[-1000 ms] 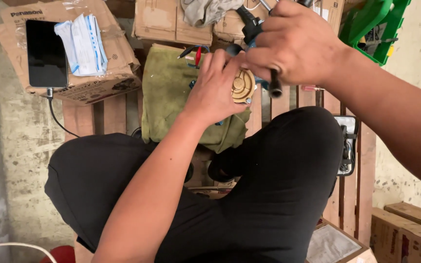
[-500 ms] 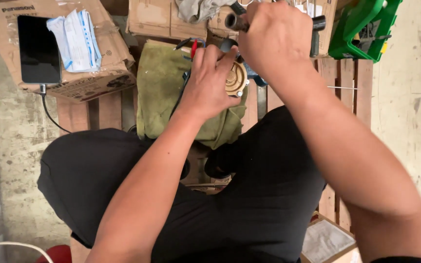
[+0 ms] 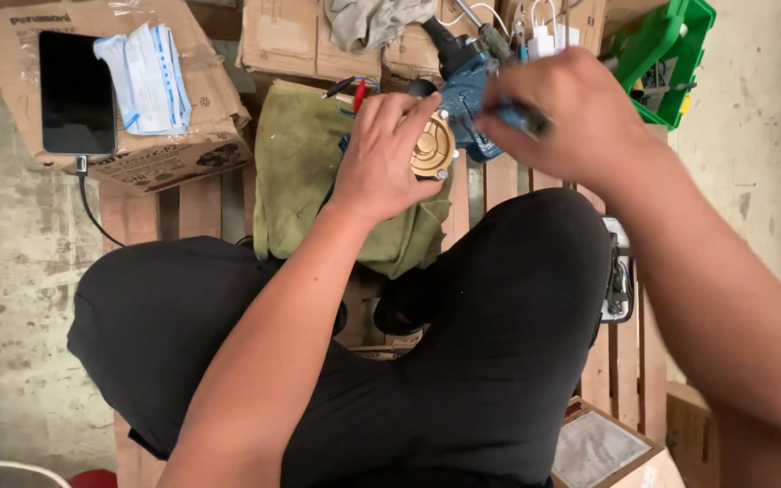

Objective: Tightening bolts on a small blue pump using a wrench while sitting on a pallet in a warehouse.

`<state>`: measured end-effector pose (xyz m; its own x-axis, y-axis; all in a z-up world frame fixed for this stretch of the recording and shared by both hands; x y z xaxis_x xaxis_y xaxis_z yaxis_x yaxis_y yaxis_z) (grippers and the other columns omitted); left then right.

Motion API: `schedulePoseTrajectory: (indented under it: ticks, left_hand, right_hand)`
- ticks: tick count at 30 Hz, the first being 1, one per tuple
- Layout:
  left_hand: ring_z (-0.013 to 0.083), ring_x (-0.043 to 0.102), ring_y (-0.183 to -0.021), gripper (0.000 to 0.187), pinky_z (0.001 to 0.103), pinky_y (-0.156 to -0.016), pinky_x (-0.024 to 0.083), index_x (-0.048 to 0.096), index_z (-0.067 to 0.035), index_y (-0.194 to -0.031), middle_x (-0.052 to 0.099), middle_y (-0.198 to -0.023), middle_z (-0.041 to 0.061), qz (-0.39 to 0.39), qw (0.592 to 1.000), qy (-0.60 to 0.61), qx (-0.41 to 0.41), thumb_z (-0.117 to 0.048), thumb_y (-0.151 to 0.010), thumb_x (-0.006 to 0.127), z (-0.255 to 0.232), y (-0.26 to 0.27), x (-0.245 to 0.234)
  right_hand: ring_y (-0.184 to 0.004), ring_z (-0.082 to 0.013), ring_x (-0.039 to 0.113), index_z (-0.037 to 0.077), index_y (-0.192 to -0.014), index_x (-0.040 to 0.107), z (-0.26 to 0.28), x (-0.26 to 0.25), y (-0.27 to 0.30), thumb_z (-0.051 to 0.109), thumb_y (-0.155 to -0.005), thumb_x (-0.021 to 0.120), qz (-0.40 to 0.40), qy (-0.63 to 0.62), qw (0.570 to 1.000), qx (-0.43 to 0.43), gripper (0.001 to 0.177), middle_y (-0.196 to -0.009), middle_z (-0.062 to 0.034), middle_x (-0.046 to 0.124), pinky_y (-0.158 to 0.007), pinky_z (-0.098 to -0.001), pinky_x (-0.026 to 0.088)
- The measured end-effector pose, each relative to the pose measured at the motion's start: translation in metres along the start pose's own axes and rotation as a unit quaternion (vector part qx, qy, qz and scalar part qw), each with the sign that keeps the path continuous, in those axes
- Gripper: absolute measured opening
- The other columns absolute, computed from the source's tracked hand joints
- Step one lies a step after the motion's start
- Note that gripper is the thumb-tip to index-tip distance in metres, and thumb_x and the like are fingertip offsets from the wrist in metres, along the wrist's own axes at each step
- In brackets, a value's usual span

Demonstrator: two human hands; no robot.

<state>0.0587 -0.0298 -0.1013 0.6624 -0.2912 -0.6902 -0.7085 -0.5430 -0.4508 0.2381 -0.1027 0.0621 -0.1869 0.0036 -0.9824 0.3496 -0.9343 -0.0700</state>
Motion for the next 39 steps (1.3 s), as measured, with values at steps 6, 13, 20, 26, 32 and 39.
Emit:
schedulePoseTrajectory:
  ticks: [6, 13, 20, 26, 32, 39]
  left_hand:
    - [0.0309, 0.049, -0.122, 0.094, 0.046, -0.109, 0.039, 0.055, -0.011, -0.143, 0.056, -0.131, 0.009, -0.013, 0.999, 0.03, -0.011, -0.045, -0.068, 0.1, 0.0, 0.002, 0.005]
    - [0.0313, 0.047, -0.129, 0.103, 0.046, -0.114, 0.037, 0.042, -0.016, -0.153, 0.055, -0.138, 0.008, -0.006, 0.994, 0.088, -0.063, -0.038, -0.071, 0.099, -0.004, 0.008, 0.003]
    - [0.0351, 0.039, -0.147, 0.117, 0.053, -0.122, 0.036, 0.019, -0.024, -0.163, 0.042, -0.156, 0.015, 0.007, 0.981, 0.171, -0.092, -0.025, -0.075, 0.096, -0.007, 0.009, 0.008]
    - [0.0258, 0.054, -0.143, 0.117, 0.048, -0.111, 0.049, 0.021, -0.026, -0.16, 0.05, -0.15, 0.01, -0.018, 0.958, 0.24, -0.157, -0.017, -0.07, 0.095, -0.016, 0.012, 0.001]
    - [0.0264, 0.058, -0.139, 0.113, 0.048, -0.11, 0.055, 0.029, -0.022, -0.153, 0.052, -0.145, 0.011, -0.062, 0.954, 0.25, -0.151, -0.019, -0.067, 0.102, -0.015, 0.01, 0.007]
    - [0.0309, 0.058, -0.135, 0.096, 0.045, -0.108, 0.052, 0.034, -0.015, -0.146, 0.056, -0.142, 0.013, -0.06, 0.954, 0.256, -0.142, -0.017, -0.071, 0.094, -0.013, 0.012, 0.01]
  right_hand:
    - [-0.065, -0.0243, 0.067, 0.008, -0.096, 0.077, 0.01, 0.011, 0.017, 0.015, -0.094, 0.08, 0.053, 0.026, 0.995, -0.077, 0.008, -0.072, -0.0039, 0.071, -0.076, -0.0415, 0.05]
    - [-0.068, -0.025, 0.051, 0.016, -0.075, 0.056, 0.018, 0.012, 0.001, 0.018, -0.102, 0.069, 0.058, 0.171, 0.968, -0.176, 0.03, -0.069, 0.0008, 0.056, -0.077, -0.0371, 0.038]
    - [-0.082, -0.0217, 0.052, 0.023, -0.079, 0.057, 0.02, 0.008, -0.014, 0.009, -0.098, 0.065, 0.11, 0.262, 0.89, -0.356, 0.025, -0.069, 0.0045, 0.055, -0.093, -0.0355, 0.043]
    - [-0.055, -0.0193, 0.04, 0.02, -0.067, 0.046, 0.019, 0.036, -0.009, 0.011, -0.105, 0.066, -0.044, 0.196, 0.954, -0.221, 0.044, -0.053, 0.0031, 0.042, -0.069, -0.0345, 0.035]
    - [-0.045, -0.0223, 0.035, 0.017, -0.069, 0.046, 0.036, 0.059, 0.003, 0.016, -0.106, 0.066, -0.114, 0.236, 0.963, 0.058, 0.042, -0.049, 0.002, 0.036, -0.062, -0.0364, 0.036]
    - [-0.045, -0.0227, 0.047, 0.019, -0.072, 0.054, 0.042, 0.056, 0.003, 0.031, -0.109, 0.069, -0.098, 0.227, 0.96, 0.134, 0.042, -0.052, 0.0031, 0.044, -0.063, -0.0403, 0.05]
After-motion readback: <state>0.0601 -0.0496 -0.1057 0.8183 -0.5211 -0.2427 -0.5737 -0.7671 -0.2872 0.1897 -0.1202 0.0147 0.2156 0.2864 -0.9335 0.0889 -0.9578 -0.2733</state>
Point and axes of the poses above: each hand's wrist, its own y-axis away from the middle knuckle, its own x-axis out of the palm, z = x × y, the point moved 1 cm from there along -y, towards the middle knuckle
